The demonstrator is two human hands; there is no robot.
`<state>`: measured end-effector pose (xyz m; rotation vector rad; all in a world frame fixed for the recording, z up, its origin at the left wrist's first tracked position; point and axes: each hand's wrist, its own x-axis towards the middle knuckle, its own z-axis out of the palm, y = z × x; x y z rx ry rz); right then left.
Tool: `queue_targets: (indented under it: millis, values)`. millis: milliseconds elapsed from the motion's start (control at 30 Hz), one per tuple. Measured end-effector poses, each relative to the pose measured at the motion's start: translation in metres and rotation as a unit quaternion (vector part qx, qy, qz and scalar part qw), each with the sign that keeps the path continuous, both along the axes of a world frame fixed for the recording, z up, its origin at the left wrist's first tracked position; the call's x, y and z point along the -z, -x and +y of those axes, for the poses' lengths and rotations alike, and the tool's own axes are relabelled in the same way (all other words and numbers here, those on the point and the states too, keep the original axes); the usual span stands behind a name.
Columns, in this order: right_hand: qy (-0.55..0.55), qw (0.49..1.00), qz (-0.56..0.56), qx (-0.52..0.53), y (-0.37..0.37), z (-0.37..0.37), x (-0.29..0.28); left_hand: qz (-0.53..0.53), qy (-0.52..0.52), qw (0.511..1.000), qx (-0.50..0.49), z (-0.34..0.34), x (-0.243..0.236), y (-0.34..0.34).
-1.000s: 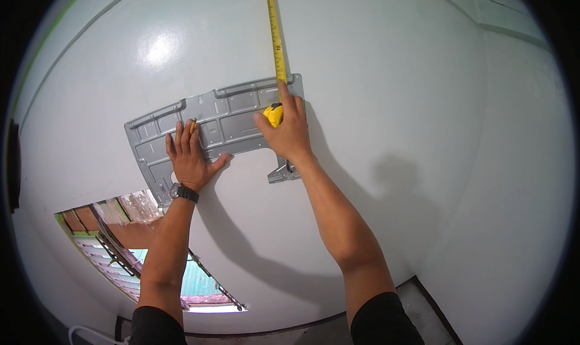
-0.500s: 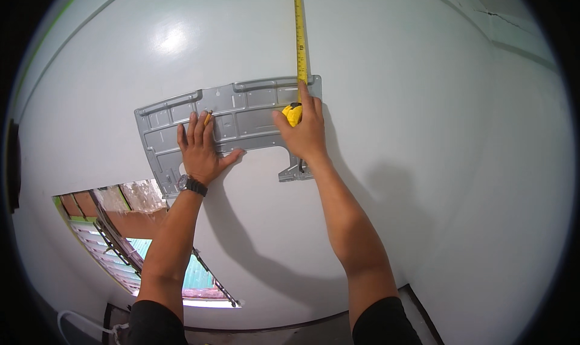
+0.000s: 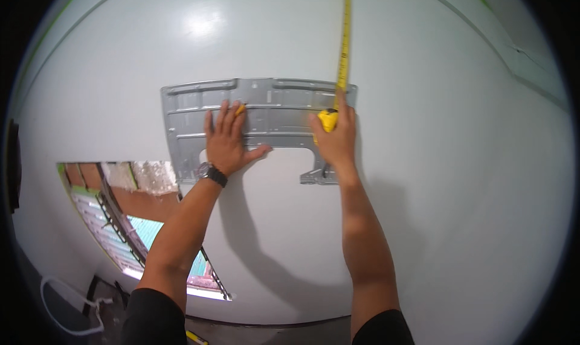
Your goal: The person measures the distance from the ceiling using a tape measure, marks the wall with a pencil through the holes in a metal bracket, and uses a power drill to secure the bracket to the wall.
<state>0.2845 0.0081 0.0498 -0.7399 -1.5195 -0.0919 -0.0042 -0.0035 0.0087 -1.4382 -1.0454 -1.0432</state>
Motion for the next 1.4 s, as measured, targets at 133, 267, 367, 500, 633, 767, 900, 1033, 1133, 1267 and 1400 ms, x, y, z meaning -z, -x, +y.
queue_targets:
  millis: [133,267,367,500,633,767,900,1033,1133,1267,1400]
  values:
    - [0.0,1.0,0.019,0.008,0.008,-0.027,0.002,-0.013,0.016,0.998,0.058,-0.001,0.001,-0.015]
    - [-0.045,0.985,-0.03,-0.163,0.112,-0.088,0.005,0.011,0.014,1.0,0.001,0.002,0.003,0.007]
    - [-0.114,0.971,-0.066,-0.198,0.204,-0.099,0.01,-0.017,0.04,0.999,0.033,0.003,0.004,-0.002]
    - [-0.056,0.971,-0.089,-0.213,0.278,-0.086,0.017,-0.015,0.016,0.997,0.075,0.006,0.005,-0.01]
    - [-0.023,0.966,-0.069,-0.249,0.308,-0.073,0.012,-0.012,-0.001,0.997,0.074,0.0,0.003,-0.004]
    - [-0.01,0.969,-0.064,-0.237,0.316,-0.069,0.009,-0.016,-0.005,0.997,0.076,0.003,0.003,0.001]
    - [-0.021,0.974,-0.062,-0.217,0.314,-0.065,0.007,-0.012,-0.02,0.997,0.08,0.004,0.005,-0.004]
    - [-0.027,0.975,-0.048,-0.214,0.321,-0.069,0.002,-0.012,-0.03,0.995,0.092,0.006,0.004,-0.002]
    - [-0.021,0.976,-0.041,-0.212,0.326,-0.071,-0.001,-0.012,-0.034,0.995,0.098,0.007,0.004,0.0]
    - [-0.02,0.98,-0.037,-0.196,0.327,-0.069,-0.006,-0.012,-0.028,0.995,0.094,0.008,0.004,-0.002]
    - [-0.035,0.979,-0.036,-0.197,0.33,-0.069,-0.005,-0.012,-0.035,0.995,0.091,0.01,0.004,0.0]
